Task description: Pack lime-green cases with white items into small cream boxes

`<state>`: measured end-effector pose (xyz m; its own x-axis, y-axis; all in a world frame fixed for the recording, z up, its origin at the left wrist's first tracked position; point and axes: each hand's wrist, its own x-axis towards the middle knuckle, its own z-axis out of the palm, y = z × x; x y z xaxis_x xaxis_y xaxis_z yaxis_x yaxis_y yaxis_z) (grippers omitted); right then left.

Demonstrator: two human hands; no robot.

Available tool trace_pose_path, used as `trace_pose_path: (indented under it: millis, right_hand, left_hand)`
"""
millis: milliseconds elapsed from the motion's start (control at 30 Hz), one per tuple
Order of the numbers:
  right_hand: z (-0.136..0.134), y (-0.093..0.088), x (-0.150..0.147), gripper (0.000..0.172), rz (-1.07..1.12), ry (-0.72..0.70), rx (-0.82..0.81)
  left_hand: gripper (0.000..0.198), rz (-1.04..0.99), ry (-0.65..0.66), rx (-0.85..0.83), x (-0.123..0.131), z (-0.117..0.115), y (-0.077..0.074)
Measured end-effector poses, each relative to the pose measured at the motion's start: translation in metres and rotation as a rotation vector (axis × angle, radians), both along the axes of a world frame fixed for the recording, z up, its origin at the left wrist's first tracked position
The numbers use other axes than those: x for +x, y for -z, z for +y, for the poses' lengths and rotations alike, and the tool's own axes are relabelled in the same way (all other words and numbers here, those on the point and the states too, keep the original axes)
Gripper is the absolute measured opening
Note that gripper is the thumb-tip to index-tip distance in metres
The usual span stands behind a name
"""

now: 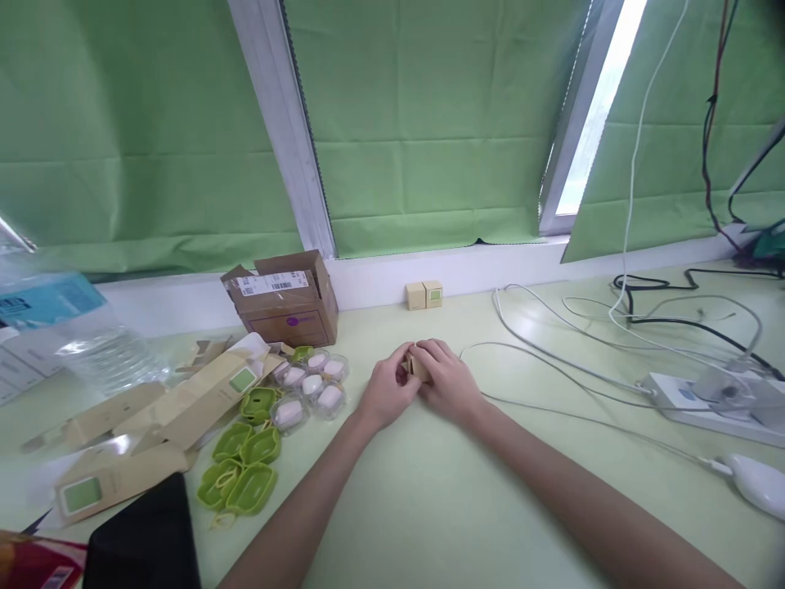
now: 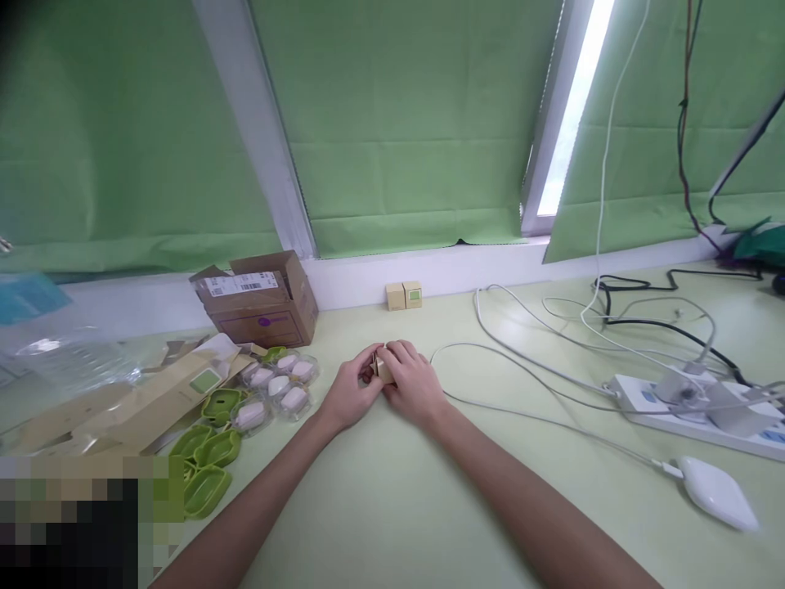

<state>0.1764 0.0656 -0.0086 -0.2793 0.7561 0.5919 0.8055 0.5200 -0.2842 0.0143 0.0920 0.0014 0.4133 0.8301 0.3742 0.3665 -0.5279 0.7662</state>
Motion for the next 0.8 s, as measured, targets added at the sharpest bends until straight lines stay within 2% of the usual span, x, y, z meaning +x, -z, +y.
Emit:
trace_pose_path:
  millis: [333,800]
  right_hand:
    - [-0.003,-0.004,-0.001,0.049,-0.036,0.041,-0.015]
    - [-0.003,-0.004,0.000,0.048,-0.097,0.047,-0.011]
  left_hand:
    - [0.056,-0.110,0.119,-0.080,-0.006,0.011,0.006]
    - [0.059,-0.190,0.149,-0.154,-0.006,0.013,0.004]
